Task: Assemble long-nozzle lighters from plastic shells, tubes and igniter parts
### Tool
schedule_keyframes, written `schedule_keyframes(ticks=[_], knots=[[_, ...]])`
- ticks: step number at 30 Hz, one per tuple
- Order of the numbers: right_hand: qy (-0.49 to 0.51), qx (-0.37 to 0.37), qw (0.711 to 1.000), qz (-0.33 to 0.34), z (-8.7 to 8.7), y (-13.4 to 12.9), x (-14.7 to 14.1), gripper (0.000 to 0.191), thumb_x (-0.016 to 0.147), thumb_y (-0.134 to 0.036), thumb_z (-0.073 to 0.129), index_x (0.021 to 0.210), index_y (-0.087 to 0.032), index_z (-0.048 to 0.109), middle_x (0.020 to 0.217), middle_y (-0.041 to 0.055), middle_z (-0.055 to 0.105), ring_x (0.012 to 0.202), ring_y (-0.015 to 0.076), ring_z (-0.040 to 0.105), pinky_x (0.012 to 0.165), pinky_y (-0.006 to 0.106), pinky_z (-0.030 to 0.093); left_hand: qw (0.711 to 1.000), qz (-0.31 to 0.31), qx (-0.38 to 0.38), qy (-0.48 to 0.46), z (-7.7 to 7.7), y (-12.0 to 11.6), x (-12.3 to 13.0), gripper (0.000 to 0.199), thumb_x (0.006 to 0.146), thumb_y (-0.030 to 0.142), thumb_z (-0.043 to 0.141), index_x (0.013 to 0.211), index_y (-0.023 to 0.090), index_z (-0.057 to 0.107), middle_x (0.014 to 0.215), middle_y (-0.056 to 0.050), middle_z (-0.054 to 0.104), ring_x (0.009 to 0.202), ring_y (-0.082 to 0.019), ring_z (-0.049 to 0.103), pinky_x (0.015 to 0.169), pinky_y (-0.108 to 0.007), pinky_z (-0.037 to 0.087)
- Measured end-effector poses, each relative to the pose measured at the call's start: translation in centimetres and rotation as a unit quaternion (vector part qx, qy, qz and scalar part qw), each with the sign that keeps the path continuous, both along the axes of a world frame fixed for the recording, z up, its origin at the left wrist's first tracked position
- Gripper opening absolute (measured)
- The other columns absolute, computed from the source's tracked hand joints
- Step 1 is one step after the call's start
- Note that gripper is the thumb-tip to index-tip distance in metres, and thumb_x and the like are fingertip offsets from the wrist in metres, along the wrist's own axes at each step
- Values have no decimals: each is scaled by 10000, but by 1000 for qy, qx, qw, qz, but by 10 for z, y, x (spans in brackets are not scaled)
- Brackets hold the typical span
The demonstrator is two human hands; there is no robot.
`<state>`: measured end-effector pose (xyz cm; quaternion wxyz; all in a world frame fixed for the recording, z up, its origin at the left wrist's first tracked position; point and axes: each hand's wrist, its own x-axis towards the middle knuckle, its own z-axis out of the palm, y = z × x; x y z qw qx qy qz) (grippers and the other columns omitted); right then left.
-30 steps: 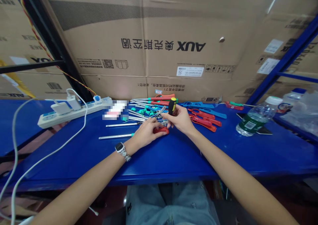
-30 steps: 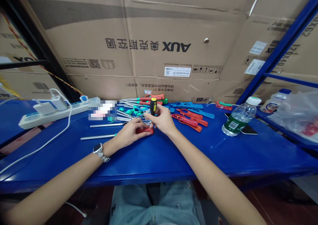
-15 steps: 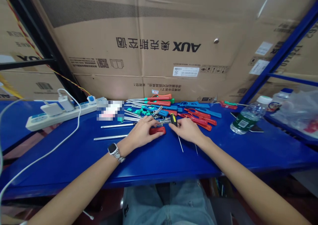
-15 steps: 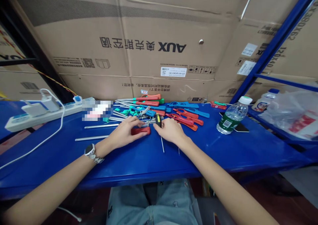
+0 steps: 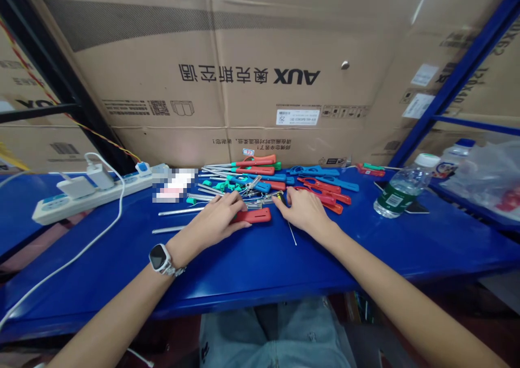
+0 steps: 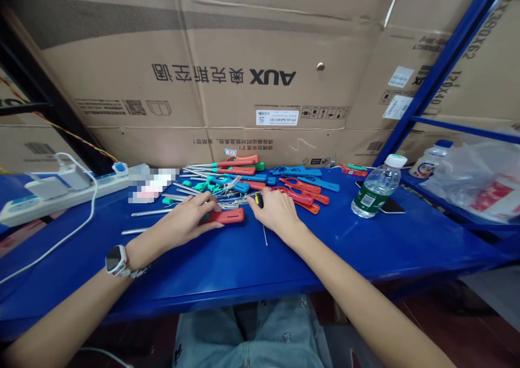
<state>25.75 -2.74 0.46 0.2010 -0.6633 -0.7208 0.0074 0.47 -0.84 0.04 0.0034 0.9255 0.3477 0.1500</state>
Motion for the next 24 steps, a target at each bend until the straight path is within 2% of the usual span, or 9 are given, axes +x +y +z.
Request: schedule_keyframes(ticks=[2, 4, 7, 9, 11, 14, 17, 19, 24], knots=[[31, 45, 994, 99, 7, -4, -2, 397, 967, -593, 568, 1023, -217, 684, 1009, 135, 732, 956, 310, 702, 777, 404, 524, 1000, -6, 2, -7, 9, -4, 7, 271, 1023, 417, 574, 1107, 165, 625, 1133, -108, 581, 809, -221, 619, 730, -365, 511], [47, 50, 972, 224, 14, -3, -4, 376, 981, -559, 573, 1164, -242, 660, 1218, 121, 701, 1113, 307, 664, 887, 416, 511, 999, -22, 4, -26, 21, -2, 15, 275, 1043, 405, 537, 1145, 164, 619, 1160, -109, 564, 771, -195, 624, 707, -346, 515], [81, 9, 947, 310, 21, 12, -6, 418, 1006, -524, 554, 1322, -254, 596, 1260, 105, 708, 1089, 294, 680, 906, 411, 497, 998, -50, 12, -36, 39, 15, 22, 261, 1029, 344, 566, 1223, 175, 611, 1218, -117, 556, 911, -222, 662, 795, -353, 536], [99, 4, 949, 301, 24, 31, -4, 429, 1003, -517, 564, 1322, -231, 594, 1148, 103, 745, 964, 281, 703, 829, 386, 498, 997, -56, 29, -51, 47, 36, 21, 250, 1000, 322, 613, 1207, 181, 614, 1257, -119, 562, 1051, -251, 654, 877, -363, 534], [83, 33, 952, 292, 28, 55, 1, 364, 1001, -459, 575, 1264, -212, 621, 1094, 108, 750, 913, 272, 699, 791, 367, 484, 996, -27, 66, -49, 52, 61, 16, 353, 967, 311, 658, 1291, 192, 583, 1276, -116, 592, 1132, -283, 635, 939, -404, 515], [89, 55, 955, 279, 35, 99, 9, 332, 1011, -421, 558, 1275, -224, 600, 1110, 92, 744, 909, 258, 692, 789, 362, 483, 994, 12, 89, -69, 53, 101, 4, 341, 975, 210, 580, 1316, 202, 593, 1240, -103, 645, 1109, -270, 654, 965, -423, 505], [23, 87, 961, 261, 41, 144, 15, 278, 1004, -410, 576, 1200, -227, 650, 1139, 107, 716, 1036, 286, 654, 896, 407, 475, 988, 33, 68, -135, 49, 140, 0, 281, 962, 218, 563, 1223, 187, 662, 1187, -101, 692, 1083, -258, 670, 954, -390, 527], [-30, 87, 968, 233, 44, 168, 15, 302, 1013, -438, 564, 1175, -213, 685, 1175, 138, 672, 1100, 307, 619, 952, 448, 460, 988, 61, 50, -134, 44, 162, 3, 285, 935, 225, 582, 1193, 177, 692, 1180, -109, 712, 1082, -263, 677, 976, -392, 531], [-95, 50, 971, 213, 39, 193, 14, 356, 1016, -433, 557, 1239, -202, 711, 1224, 174, 614, 1188, 346, 559, 1019, 517, 437, 991, 91, 25, -93, 25, 190, 13, 336, 903, 192, 560, 1187, 146, 734, 1144, -131, 736, 1084, -285, 685, 1018, -430, 525]])
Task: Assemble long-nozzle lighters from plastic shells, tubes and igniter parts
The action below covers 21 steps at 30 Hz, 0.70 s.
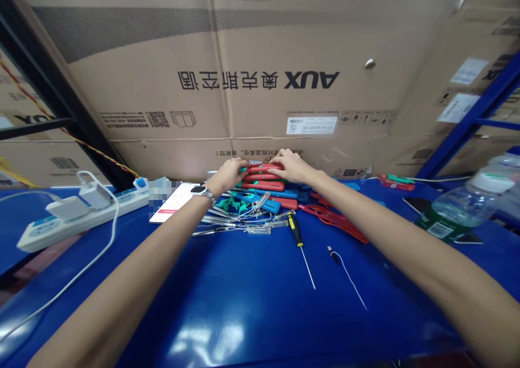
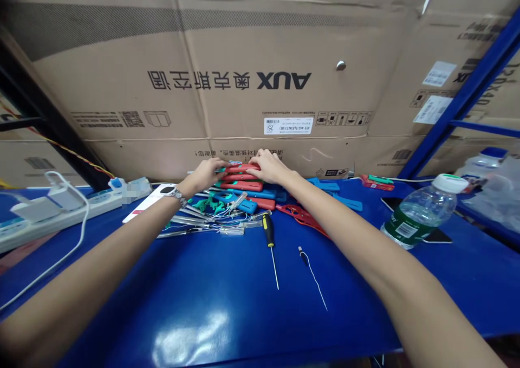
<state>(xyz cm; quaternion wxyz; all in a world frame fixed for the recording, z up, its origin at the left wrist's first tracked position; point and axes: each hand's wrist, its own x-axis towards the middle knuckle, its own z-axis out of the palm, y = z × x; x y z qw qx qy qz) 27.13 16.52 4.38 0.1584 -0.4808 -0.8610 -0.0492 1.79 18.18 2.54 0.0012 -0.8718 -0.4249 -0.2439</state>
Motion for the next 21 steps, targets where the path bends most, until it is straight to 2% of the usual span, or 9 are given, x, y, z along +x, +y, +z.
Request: schedule_keyframes(ticks=[3, 5, 10, 15, 19, 21], knots=[[22, -4, 1000, 7, -6, -1, 3, 365, 1016, -423, 550, 1291, -229, 690, 1240, 166, 621, 1213, 354, 546, 1039, 542, 431, 1000, -17, -1, 11, -8, -2, -1, 368, 919, 185, 514, 1216, 172, 730, 1208, -119, 719, 1125, -275, 673, 1040, -425, 517], [52, -2, 999, 3, -8, -5, 7, 357, 1010, -408, 557, 1304, -245, 677, 1239, 152, 632, 1218, 353, 549, 1040, 550, 436, 1000, -25, 1, 13, -7, -8, -3, 370, 942, 206, 498, 1238, 175, 717, 1253, -122, 699, 1154, -282, 658, 1042, -431, 514], [140, 17, 990, -24, -10, -32, 30, 312, 1008, -349, 550, 1271, -232, 671, 1254, 132, 640, 1239, 325, 563, 1041, 533, 453, 998, -42, 44, -30, 7, -32, 9, 328, 995, 263, 476, 1216, 161, 696, 1244, -131, 674, 1148, -294, 635, 1021, -458, 504], [162, 13, 986, -41, -17, -88, 65, 254, 1008, -305, 534, 1203, -244, 684, 1194, 105, 675, 1178, 285, 609, 1018, 472, 477, 989, -128, 71, -34, 16, -64, 62, 244, 1012, 274, 496, 1127, 185, 691, 1190, -115, 663, 1137, -291, 594, 1020, -476, 468], [134, -16, 986, -98, -30, -137, 91, 244, 978, -320, 586, 1180, -231, 690, 1186, 110, 686, 1161, 300, 610, 995, 480, 470, 973, -226, 15, 49, 12, -85, 117, 199, 969, 269, 594, 1130, 204, 691, 1132, -90, 682, 1078, -269, 622, 973, -423, 483], [105, -46, 984, -138, -36, -157, 100, 314, 939, -387, 655, 1209, -229, 685, 1179, 121, 688, 1142, 332, 603, 963, 507, 465, 964, -246, -21, 98, 10, -91, 139, 258, 903, 255, 670, 1154, 199, 693, 1121, -95, 691, 1060, -280, 636, 930, -406, 497]])
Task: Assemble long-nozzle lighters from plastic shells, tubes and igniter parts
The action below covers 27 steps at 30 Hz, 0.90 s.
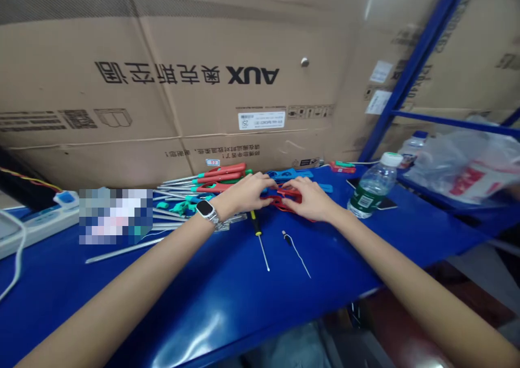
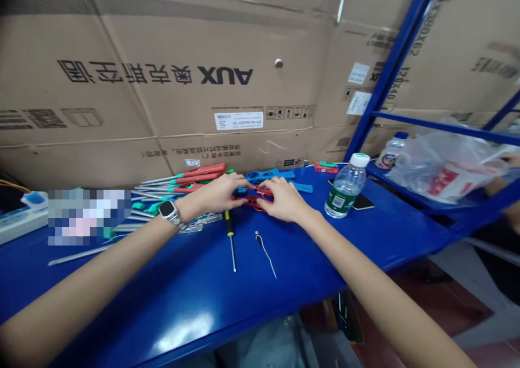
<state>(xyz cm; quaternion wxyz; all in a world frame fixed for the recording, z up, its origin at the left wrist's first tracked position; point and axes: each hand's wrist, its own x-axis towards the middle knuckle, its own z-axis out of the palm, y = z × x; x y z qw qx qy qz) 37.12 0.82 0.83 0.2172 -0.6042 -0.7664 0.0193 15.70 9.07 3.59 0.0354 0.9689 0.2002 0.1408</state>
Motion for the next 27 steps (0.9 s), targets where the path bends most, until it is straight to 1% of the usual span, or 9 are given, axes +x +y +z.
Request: schedule_keyframes(ticks=[3, 6, 9, 12, 15, 17, 22, 24, 27], knots=[[-40, -46, 998, -24, -7, -17, 7, 432, 874, -434, 740, 1240, -215, 677, 1166, 139, 688, 1108, 360, 586, 930, 521, 450, 997, 22, -23, 71, -2, -4, 24, 414, 794, 222, 748, 1204, 198, 699, 1101, -101, 716, 1029, -304, 659, 865, -389, 510], [-45, -48, 998, -15, -14, -19, 11, 428, 881, -387, 742, 1259, -198, 672, 1195, 148, 679, 1121, 353, 565, 933, 500, 432, 992, 48, -31, 117, -4, -2, 37, 516, 725, 222, 783, 1235, 216, 704, 1090, -97, 731, 1017, -316, 669, 838, -380, 508], [-19, -44, 999, 8, -21, -13, 15, 372, 921, -303, 701, 1277, -199, 667, 1180, 131, 694, 1120, 324, 565, 943, 483, 419, 990, 48, -34, 127, -8, 2, 44, 494, 708, 251, 785, 1196, 226, 719, 1072, -87, 731, 1024, -322, 664, 842, -381, 501], [15, -29, 999, 29, -27, -8, 18, 305, 950, -268, 669, 1249, -211, 688, 1210, 115, 702, 1130, 306, 576, 975, 492, 411, 991, 44, -34, 121, -10, 5, 48, 382, 719, 258, 776, 1097, 219, 734, 1023, -84, 720, 977, -314, 664, 806, -373, 494], [63, -3, 997, 52, -32, -8, 18, 248, 958, -246, 661, 1197, -204, 714, 1202, 106, 703, 1131, 281, 600, 1002, 482, 428, 994, 35, -19, 106, -10, 4, 47, 192, 779, 232, 737, 968, 199, 732, 995, -88, 699, 933, -285, 664, 780, -356, 483], [92, 15, 994, 61, -34, -10, 18, 227, 969, -254, 651, 1174, -194, 728, 1189, 111, 694, 1113, 267, 617, 995, 471, 451, 995, 21, -20, 92, -11, 1, 43, 147, 829, 256, 723, 960, 190, 722, 1016, -87, 691, 937, -271, 663, 797, -354, 481], [108, 32, 989, 93, -39, -15, 19, 218, 1019, -241, 568, 1135, -235, 753, 1170, 89, 703, 1136, 253, 623, 1010, 487, 464, 997, 26, -55, 57, -16, -4, 24, 418, 852, 446, 759, 1174, 190, 687, 1190, -103, 674, 1061, -298, 650, 924, -407, 487], [109, 40, 989, 93, -39, -15, 21, 223, 1012, -225, 570, 1142, -253, 749, 1176, 80, 704, 1147, 252, 620, 1018, 488, 465, 997, 36, -54, 48, -19, -3, 17, 465, 850, 427, 755, 1238, 187, 666, 1253, -118, 659, 1134, -320, 628, 981, -434, 477], [110, 56, 991, 43, -36, -11, 26, 268, 966, -164, 575, 1180, -239, 718, 1193, 92, 694, 1145, 264, 619, 997, 484, 478, 997, 43, -51, 39, -21, 1, 12, 428, 861, 316, 695, 1265, 180, 660, 1263, -120, 667, 1173, -330, 618, 1018, -456, 474]])
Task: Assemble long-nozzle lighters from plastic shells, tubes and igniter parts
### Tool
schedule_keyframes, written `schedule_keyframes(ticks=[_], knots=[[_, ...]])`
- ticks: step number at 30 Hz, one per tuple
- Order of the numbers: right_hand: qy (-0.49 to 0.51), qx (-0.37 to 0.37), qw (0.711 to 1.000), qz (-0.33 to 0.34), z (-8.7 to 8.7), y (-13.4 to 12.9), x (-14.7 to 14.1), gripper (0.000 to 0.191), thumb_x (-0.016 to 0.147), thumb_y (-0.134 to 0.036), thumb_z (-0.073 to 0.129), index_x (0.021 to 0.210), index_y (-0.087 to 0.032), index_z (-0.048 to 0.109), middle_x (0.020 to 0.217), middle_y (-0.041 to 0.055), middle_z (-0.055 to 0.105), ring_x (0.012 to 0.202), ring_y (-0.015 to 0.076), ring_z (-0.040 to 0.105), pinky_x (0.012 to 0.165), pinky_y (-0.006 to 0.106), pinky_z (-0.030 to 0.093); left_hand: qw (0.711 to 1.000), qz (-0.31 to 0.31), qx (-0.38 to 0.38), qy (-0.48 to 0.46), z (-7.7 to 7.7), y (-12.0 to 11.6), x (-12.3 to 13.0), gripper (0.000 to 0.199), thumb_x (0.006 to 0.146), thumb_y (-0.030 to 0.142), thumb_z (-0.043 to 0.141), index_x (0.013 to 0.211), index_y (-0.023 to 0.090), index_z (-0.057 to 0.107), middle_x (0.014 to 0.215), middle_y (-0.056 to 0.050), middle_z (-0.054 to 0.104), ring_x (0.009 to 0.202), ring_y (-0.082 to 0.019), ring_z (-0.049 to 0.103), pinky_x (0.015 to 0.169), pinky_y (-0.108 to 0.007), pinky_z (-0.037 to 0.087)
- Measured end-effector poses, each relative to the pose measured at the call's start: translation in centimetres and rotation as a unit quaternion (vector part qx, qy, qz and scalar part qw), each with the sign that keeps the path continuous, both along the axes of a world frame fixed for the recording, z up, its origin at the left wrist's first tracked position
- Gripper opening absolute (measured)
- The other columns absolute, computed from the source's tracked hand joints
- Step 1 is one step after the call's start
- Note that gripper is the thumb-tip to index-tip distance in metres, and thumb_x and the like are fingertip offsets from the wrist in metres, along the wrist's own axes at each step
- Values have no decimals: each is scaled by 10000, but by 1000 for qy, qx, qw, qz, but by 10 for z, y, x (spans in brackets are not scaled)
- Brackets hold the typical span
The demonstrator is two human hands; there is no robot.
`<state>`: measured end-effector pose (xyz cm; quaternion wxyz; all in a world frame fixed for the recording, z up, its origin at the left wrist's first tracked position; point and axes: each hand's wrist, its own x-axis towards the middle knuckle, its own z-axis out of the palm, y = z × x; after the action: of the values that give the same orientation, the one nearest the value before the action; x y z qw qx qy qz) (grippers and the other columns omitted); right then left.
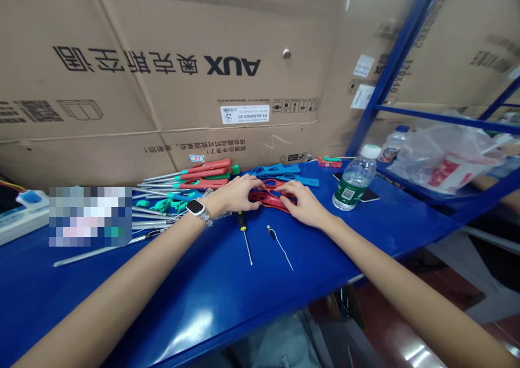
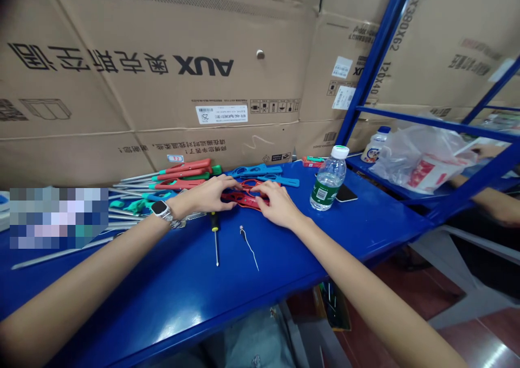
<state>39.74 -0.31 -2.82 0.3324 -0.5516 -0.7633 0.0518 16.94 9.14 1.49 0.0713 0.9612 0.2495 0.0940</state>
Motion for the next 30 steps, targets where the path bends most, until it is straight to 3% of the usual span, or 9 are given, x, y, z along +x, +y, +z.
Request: schedule_keyframes(ticks=[4, 9, 15, 18, 22, 27, 30], knots=[[-44, -31, 996, -72, 9, 6, 9, 262, 891, -143, 619, 1127, -208, 714, 1123, 102, 700, 1080, 292, 612, 955, 487, 478, 1000, -1, 16, 7, 2, 2, 3, 396, 847, 248, 640, 1232, 167, 680, 1244, -125, 690, 1180, -333, 621, 1029, -474, 474], [-101, -59, 989, -86, 15, 9, 15, 239, 917, -266, 652, 1143, -233, 722, 1150, 112, 690, 1119, 321, 582, 954, 508, 445, 1000, -1, 13, 15, 5, 4, 15, 387, 830, 246, 642, 1208, 188, 696, 1236, -111, 701, 1153, -326, 641, 1012, -468, 487], [-92, -90, 989, -71, 12, 17, 24, 274, 880, -169, 657, 1139, -226, 722, 1153, 96, 732, 1111, 300, 620, 980, 501, 448, 1000, -11, 19, -4, 6, 17, 25, 332, 839, 160, 569, 1134, 165, 720, 1135, -114, 728, 1097, -299, 662, 960, -430, 507], [-56, -107, 991, -55, 8, 24, 29, 261, 870, -175, 690, 1127, -207, 720, 1107, 96, 750, 1050, 269, 659, 942, 453, 484, 1000, -31, 4, -5, 10, 15, 22, 252, 861, 280, 648, 1075, 179, 735, 1096, -100, 733, 1061, -302, 668, 950, -441, 499], [0, -128, 991, -34, 4, 30, 30, 259, 843, -209, 753, 1100, -190, 734, 1013, 76, 756, 877, 216, 676, 803, 365, 512, 998, -59, -17, 10, 14, 8, 14, 362, 847, 520, 722, 1051, 222, 753, 1148, -88, 720, 1092, -318, 651, 948, -450, 483], [48, -103, 993, -23, 3, 31, 28, 229, 828, -164, 744, 1056, -183, 757, 1007, 77, 731, 868, 203, 672, 805, 352, 510, 998, -63, -18, -23, 17, -6, 6, 542, 898, 709, 602, 1027, 205, 754, 1105, -100, 709, 1007, -277, 655, 887, -399, 481], [44, -78, 996, -30, 7, 27, 27, 214, 848, -107, 666, 1024, -187, 756, 1014, 75, 724, 889, 207, 670, 835, 359, 500, 998, -51, 13, -20, 21, -22, 6, 655, 835, 831, 576, 884, 194, 723, 989, -83, 705, 894, -258, 640, 811, -378, 459]])
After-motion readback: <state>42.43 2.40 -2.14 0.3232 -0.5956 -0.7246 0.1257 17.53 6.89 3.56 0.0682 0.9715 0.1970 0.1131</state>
